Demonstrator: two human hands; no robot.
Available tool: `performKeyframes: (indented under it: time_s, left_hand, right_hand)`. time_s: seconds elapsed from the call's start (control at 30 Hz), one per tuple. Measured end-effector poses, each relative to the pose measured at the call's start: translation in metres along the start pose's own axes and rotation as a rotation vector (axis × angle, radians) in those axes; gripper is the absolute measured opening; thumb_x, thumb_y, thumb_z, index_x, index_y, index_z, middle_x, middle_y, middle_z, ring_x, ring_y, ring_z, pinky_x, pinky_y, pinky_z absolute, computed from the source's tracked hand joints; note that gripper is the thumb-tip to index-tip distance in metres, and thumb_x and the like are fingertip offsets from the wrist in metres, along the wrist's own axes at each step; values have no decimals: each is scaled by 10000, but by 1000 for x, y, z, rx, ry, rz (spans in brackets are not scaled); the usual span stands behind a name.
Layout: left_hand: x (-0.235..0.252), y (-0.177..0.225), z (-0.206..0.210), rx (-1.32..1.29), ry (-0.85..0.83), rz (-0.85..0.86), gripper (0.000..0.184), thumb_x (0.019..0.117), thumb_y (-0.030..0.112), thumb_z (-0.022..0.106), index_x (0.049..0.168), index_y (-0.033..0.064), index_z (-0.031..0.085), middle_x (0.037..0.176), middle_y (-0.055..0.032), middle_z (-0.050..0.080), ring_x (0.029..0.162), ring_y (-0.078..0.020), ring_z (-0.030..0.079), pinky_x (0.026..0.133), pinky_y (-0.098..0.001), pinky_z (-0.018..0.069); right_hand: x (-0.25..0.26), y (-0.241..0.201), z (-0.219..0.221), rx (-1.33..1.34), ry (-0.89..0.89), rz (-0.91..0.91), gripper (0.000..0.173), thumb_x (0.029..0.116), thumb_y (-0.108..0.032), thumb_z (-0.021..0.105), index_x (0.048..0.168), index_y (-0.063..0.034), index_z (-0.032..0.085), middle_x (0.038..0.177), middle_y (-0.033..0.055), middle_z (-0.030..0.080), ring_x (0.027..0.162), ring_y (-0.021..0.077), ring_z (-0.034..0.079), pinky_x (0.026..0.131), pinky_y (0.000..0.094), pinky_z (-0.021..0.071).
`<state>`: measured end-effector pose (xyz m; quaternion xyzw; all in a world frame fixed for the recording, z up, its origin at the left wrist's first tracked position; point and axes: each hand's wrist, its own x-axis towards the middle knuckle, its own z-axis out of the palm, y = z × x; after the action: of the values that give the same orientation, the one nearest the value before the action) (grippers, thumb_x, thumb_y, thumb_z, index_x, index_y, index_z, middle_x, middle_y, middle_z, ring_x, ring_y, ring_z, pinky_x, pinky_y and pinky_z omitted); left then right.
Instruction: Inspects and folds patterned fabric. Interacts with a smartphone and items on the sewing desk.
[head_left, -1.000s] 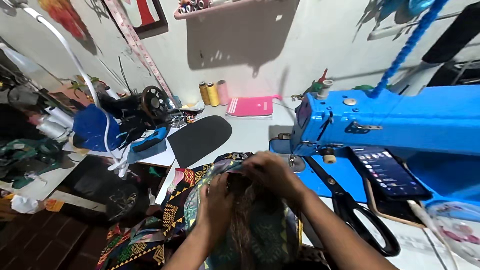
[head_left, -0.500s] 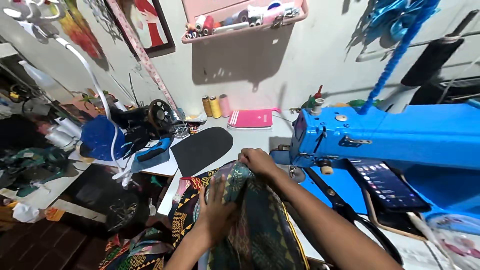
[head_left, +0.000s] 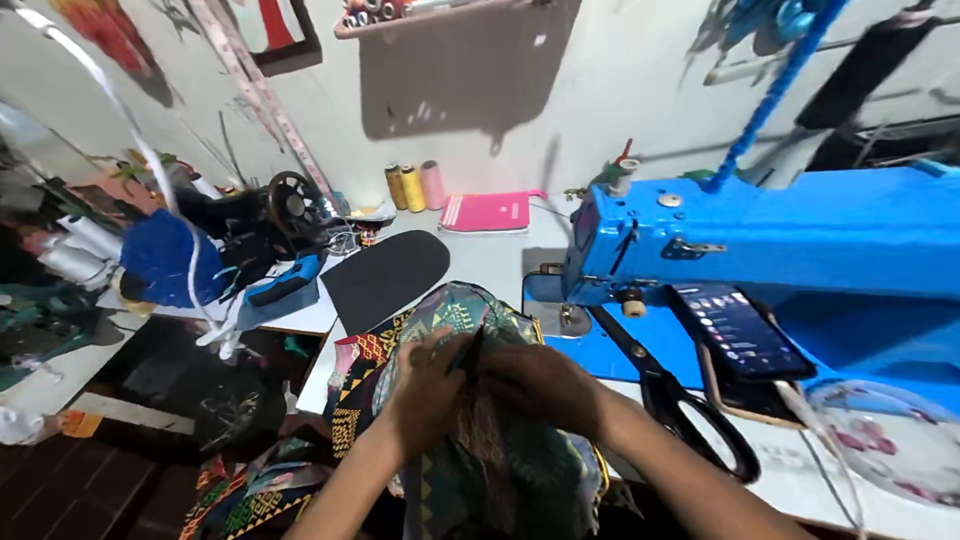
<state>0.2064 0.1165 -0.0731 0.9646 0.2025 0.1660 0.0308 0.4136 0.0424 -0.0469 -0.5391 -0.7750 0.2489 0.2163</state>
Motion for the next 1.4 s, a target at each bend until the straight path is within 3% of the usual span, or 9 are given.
performKeyframes:
  time_s: [0.33, 0.5, 0.67, 0.83, 0.97, 1.07, 1.2, 1.3, 1.4]
  left_hand:
    - [8, 1, 1, -6, -219, -16, 195, 930, 217, 706, 980, 34, 755, 1452, -151, 576, 1383, -437, 465, 1036, -670, 353]
    - [9, 7, -5, 11, -186, 20, 167, 941, 178, 684, 977, 26, 746, 1289, -165, 664, 1255, -451, 567, 969, -656, 438]
    - [8, -4, -8, -262, -283, -110, 235, 959, 253, 651, 1035, 40, 717, 972, -135, 706, 1065, -371, 624, 923, -607, 418]
    - [19, -7, -10, -395, -508, -310, 292, 987, 284, 648, 1130, 49, 747, 1100, -140, 723, 1183, -361, 589, 1057, -638, 340]
    - [12, -7, 9, -364, -281, -178, 247, 929, 272, 632, 919, 54, 747, 925, -124, 718, 1016, -370, 650, 893, -662, 438]
    - [19, 0, 1, -384, -286, -194, 263, 944, 227, 658, 977, -18, 748, 1016, -220, 721, 1103, -467, 621, 960, -731, 364]
    - [25, -7, -2, -421, -336, -267, 293, 957, 215, 659, 1053, -53, 725, 1073, -282, 690, 1113, -476, 611, 970, -719, 379]
    - [32, -9, -2, -398, -358, -286, 304, 965, 237, 657, 1051, -45, 731, 1013, -273, 698, 1006, -442, 645, 916, -697, 416]
    - [39, 5, -6, -268, -347, -266, 302, 980, 243, 638, 1042, -30, 750, 1051, -280, 701, 1113, -499, 603, 1013, -763, 263]
  right_hand:
    - [-12, 20, 20, -59, -78, 135, 323, 1041, -148, 545, 1333, -52, 643, 1309, 243, 607, 1192, 418, 612, 956, 572, 512]
    - [5, 16, 25, -40, -148, 136, 355, 1049, -278, 570, 1266, -17, 675, 1302, 290, 589, 1209, 476, 574, 954, 643, 471]
    - [9, 19, 16, 15, -189, 81, 283, 1022, -155, 604, 1247, 2, 675, 1268, 296, 593, 1190, 487, 568, 959, 662, 452]
    - [2, 27, 24, 12, -50, -23, 234, 1003, -127, 610, 1166, 9, 710, 1207, 296, 622, 1155, 495, 580, 967, 670, 428]
    - [-35, 26, 38, -38, 378, -43, 229, 972, -153, 662, 1179, -104, 746, 1133, 205, 691, 1109, 405, 646, 996, 624, 475]
    - [-96, 22, 24, -13, 638, -46, 187, 929, -108, 702, 1095, -56, 772, 1027, 162, 724, 1008, 316, 698, 905, 471, 561]
    - [-210, 46, -5, -161, 818, 433, 188, 976, -131, 625, 1042, -26, 768, 1003, 111, 749, 945, 231, 720, 861, 407, 591]
    - [-271, 73, -35, -249, 811, 826, 197, 1003, -124, 620, 1072, 18, 737, 986, 186, 733, 876, 323, 717, 821, 532, 574]
    - [-279, 92, -57, -148, 692, 989, 187, 1004, -122, 636, 1065, 28, 731, 979, 199, 729, 907, 341, 704, 872, 561, 538]
